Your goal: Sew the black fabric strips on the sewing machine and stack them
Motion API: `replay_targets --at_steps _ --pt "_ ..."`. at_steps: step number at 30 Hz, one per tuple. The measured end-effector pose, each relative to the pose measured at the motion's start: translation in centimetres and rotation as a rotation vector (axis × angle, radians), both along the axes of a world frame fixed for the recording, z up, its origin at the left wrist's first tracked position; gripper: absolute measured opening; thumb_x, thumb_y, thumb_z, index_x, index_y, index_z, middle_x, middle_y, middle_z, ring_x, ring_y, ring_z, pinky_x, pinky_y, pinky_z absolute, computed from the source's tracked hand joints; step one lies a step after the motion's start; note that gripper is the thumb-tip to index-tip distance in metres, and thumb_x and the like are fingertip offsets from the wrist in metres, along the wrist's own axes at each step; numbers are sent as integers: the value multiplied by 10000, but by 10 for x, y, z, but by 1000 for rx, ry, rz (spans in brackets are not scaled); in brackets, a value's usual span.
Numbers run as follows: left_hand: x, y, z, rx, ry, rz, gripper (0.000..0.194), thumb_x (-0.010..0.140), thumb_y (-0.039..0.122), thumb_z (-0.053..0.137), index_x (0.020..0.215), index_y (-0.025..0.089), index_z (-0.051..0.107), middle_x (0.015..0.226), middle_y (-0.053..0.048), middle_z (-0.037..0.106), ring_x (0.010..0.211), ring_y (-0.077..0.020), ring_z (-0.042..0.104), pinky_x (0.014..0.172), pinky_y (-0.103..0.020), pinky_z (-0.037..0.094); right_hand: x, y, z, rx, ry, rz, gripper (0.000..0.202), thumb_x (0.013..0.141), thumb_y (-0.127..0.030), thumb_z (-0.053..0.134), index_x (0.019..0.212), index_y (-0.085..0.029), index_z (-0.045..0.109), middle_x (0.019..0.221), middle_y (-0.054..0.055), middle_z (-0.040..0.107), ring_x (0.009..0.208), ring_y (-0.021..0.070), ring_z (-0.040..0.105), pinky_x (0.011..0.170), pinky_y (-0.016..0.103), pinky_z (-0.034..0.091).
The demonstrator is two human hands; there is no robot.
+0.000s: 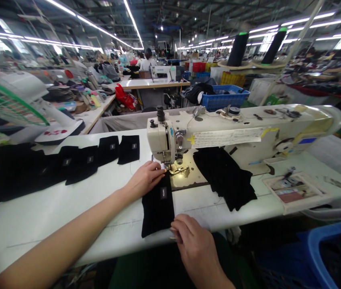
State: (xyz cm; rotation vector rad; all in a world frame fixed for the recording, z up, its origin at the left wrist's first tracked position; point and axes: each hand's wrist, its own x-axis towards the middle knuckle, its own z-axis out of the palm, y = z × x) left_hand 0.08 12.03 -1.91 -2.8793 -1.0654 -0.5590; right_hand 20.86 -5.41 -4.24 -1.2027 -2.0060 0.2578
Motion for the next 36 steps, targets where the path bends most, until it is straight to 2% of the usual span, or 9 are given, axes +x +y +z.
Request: replay_targets --at_steps 5,10,26,28,30,32,34,36 --pt "-1 3 -3 -24 -27 -17 255 1014 236 477 1039 164 721 959 -96 610 871 -211 535 792 -346 493 0 1 1 -4 -10 -2 220 1023 -183 427 992 -190 645 948 70 711 808 179 712 714 266 571" --pt "-1 2 1 -40 -29 -16 264 1012 235 471 1061 164 721 976 -100 616 865 -210 541 789 -349 501 -1 1 4 -29 -14 19 247 1028 -186 401 970 -193 641 930 69 701 790 175 700 707 263 563" --pt "-1 5 11 -3 114 25 253 1002 224 485 1117 164 703 996 -101 622 876 -223 565 794 -358 500 -2 6 9 -19 -114 17 260 1015 -144 385 952 -193 632 931 76 697 815 190 688 706 264 538" --pt "1 -3 15 12 144 69 250 981 190 505 1143 157 692 1007 -113 632 900 -241 578 830 -403 508 -1 4 9 -4 -137 23 274 1011 -131 381 991 -189 648 967 83 707 849 195 695 725 265 550" --pt "4 -22 19 35 133 74 238 953 154 530 1128 153 691 1031 -118 645 964 -263 591 935 -485 487 1 1 8 7 -165 32 292 1003 -110 377 1050 -179 657 1020 92 715 879 196 700 745 267 565" --pt "5 -49 22 21 64 -33 198 951 163 537 1068 160 697 1056 -107 658 1028 -263 594 1022 -515 451 4 -3 5 24 -194 49 320 994 -87 369 1123 -159 653 1080 105 715 886 195 702 750 273 579" --pt "5 -80 23 -58 -1 -226 196 981 205 510 1036 164 694 1031 -93 669 1015 -229 609 965 -415 515 7 -6 2 51 -222 71 343 987 -71 364 1186 -131 637 1124 122 710 890 200 703 742 283 592" --pt "1 -106 22 -108 -11 -322 231 994 197 470 1082 142 677 1041 -107 678 1025 -222 622 909 -356 558 10 -8 -1 60 -250 86 358 987 -72 364 1233 -116 620 1154 134 703 910 212 702 740 300 603"
